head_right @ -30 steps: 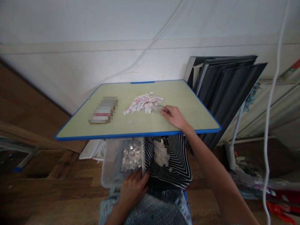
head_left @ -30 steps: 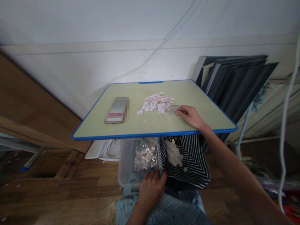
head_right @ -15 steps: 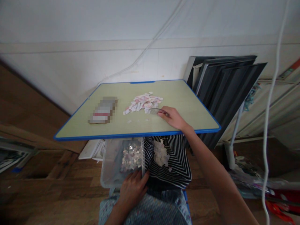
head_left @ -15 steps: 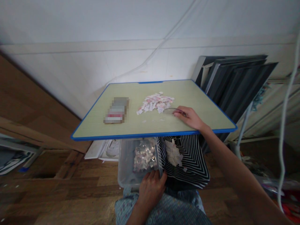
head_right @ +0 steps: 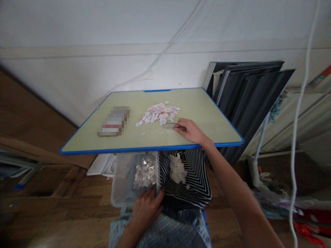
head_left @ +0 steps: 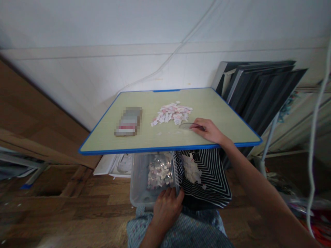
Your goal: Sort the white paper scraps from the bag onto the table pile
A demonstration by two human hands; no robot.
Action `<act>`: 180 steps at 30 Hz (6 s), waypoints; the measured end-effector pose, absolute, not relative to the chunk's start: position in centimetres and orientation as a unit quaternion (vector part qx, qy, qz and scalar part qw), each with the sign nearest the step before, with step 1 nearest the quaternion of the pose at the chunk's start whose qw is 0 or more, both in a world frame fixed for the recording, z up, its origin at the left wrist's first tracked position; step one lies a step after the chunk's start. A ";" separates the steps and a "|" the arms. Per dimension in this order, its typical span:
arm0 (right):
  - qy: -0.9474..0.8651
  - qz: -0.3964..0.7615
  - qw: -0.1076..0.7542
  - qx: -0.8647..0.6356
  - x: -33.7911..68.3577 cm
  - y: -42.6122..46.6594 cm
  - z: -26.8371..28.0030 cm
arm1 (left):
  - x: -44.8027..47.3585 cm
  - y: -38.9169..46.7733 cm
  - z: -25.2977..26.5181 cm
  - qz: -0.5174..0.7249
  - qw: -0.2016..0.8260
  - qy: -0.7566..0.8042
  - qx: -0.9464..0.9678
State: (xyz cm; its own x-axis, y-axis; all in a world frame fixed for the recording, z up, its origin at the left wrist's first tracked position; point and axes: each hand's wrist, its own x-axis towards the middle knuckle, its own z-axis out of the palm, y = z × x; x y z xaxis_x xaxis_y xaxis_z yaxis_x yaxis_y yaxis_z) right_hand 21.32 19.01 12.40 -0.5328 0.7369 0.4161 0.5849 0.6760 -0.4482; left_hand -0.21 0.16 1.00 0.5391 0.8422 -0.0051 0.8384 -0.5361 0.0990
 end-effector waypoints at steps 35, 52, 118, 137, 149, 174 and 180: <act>-0.894 0.210 0.253 -0.305 10.2 18.1 11.9 | -0.1 0.2 1.1 0.023 0.051 0.479 0.876; -0.916 0.210 0.230 -0.254 10.5 17.7 12.5 | -0.2 0.3 1.3 0.006 0.053 0.479 0.876; -0.700 0.237 0.408 -0.536 24.0 23.0 12.0 | 0.0 0.2 1.0 0.024 0.066 0.491 0.868; -0.710 0.197 0.424 -0.527 23.8 22.7 12.1 | 0.0 0.3 1.4 0.018 0.069 0.491 0.869; -0.715 0.282 0.402 -0.497 23.9 21.9 12.4 | 0.0 0.2 1.3 0.026 0.065 0.490 0.869; -0.734 0.295 0.378 -0.480 24.0 22.1 11.9 | 0.0 0.2 1.3 0.010 0.067 0.492 0.868; -0.767 0.226 0.367 -0.475 23.8 22.0 12.0 | 0.0 0.2 1.4 0.004 0.078 0.491 0.868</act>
